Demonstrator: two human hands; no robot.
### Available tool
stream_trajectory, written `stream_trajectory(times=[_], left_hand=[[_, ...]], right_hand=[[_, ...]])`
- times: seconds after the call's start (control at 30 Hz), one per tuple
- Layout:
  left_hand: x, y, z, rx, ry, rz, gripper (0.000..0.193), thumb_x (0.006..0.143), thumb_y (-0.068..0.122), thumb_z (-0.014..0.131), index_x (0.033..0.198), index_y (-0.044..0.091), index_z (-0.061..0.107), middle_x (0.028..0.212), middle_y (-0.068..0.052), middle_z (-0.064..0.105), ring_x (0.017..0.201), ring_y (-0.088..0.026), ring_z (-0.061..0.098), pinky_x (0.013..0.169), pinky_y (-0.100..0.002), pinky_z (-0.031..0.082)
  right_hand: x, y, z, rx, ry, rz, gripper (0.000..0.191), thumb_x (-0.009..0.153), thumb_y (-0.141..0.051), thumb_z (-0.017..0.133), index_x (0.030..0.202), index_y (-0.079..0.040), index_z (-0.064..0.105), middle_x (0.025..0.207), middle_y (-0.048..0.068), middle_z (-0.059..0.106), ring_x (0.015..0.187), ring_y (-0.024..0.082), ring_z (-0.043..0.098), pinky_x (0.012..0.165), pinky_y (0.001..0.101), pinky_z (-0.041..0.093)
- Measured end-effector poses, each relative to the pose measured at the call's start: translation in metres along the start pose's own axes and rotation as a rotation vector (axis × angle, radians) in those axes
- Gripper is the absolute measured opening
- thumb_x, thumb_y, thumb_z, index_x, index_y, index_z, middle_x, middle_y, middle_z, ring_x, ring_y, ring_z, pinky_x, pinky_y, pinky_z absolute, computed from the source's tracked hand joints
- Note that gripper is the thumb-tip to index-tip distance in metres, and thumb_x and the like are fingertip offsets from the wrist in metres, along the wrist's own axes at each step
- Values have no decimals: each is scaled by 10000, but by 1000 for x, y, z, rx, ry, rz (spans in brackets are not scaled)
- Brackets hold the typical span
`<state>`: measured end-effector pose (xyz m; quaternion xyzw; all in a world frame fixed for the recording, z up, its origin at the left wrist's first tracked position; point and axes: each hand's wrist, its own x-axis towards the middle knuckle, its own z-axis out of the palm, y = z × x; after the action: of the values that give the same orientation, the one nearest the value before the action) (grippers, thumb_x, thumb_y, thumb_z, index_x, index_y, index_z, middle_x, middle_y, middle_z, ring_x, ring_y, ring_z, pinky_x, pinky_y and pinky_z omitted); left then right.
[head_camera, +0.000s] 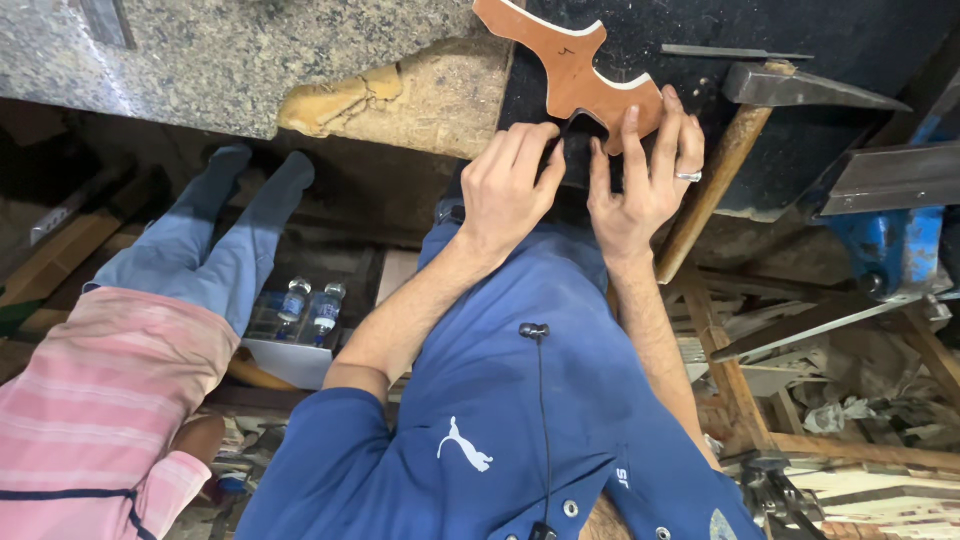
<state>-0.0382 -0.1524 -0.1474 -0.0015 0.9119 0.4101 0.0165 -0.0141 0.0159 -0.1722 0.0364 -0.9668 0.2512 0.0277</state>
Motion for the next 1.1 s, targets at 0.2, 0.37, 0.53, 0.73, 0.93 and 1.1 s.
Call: stream_trajectory(times=[0.2,0.37,0.53,0.73,0.93,1.1], left_hand=[[-5,11,-3,-74,17,30,225,911,33,774,1106,38,662,1045,-88,668,915,-242,696,781,-339,579],[-12,23,-3,-969,-198,-444,341,918,-19,774,1207,37,602,1164,-50,652,1031,-112,688,915,-262,597],[-15,29,-2,-1402,-434,-486,332,916,-89,775,1213,-5,654,1143,-51,678,1072,-125,672,974,-302,597],[-3,66,-12,-1215,-423,-201,220,942,-141,729,1126,-23,699,1140,-74,666,1083,-145,679,958,-308,638],[15,114,-18,-981,-392,54,259,919,-158,709,1106,22,713,1118,-68,682,1068,-170,692,920,-288,644],[41,160,-27,-745,-303,335,268,877,-116,805,1077,45,728,1040,-53,733,999,-180,680,843,-285,561]], right_hand=[[4,-14,-15,77,52,16,339,978,-99,837,1302,-80,741,1572,227,423,1455,398,425,1252,571,299],[1,-18,-38,276,135,111,266,966,53,819,1217,-8,757,1214,96,694,1197,297,669,1209,530,389],[-2,-19,-61,531,290,134,273,968,103,677,1228,29,710,1171,145,707,1129,319,687,1032,425,557],[-12,-9,-102,614,398,193,206,1080,33,647,1285,49,665,1256,180,675,1101,257,692,922,350,607],[-38,28,-135,209,304,160,341,1001,-37,756,1321,17,653,1252,186,663,1100,321,682,930,406,584],[-47,51,-107,74,98,199,596,887,-157,863,1378,-43,545,1173,210,639,1043,376,651,840,434,551]])
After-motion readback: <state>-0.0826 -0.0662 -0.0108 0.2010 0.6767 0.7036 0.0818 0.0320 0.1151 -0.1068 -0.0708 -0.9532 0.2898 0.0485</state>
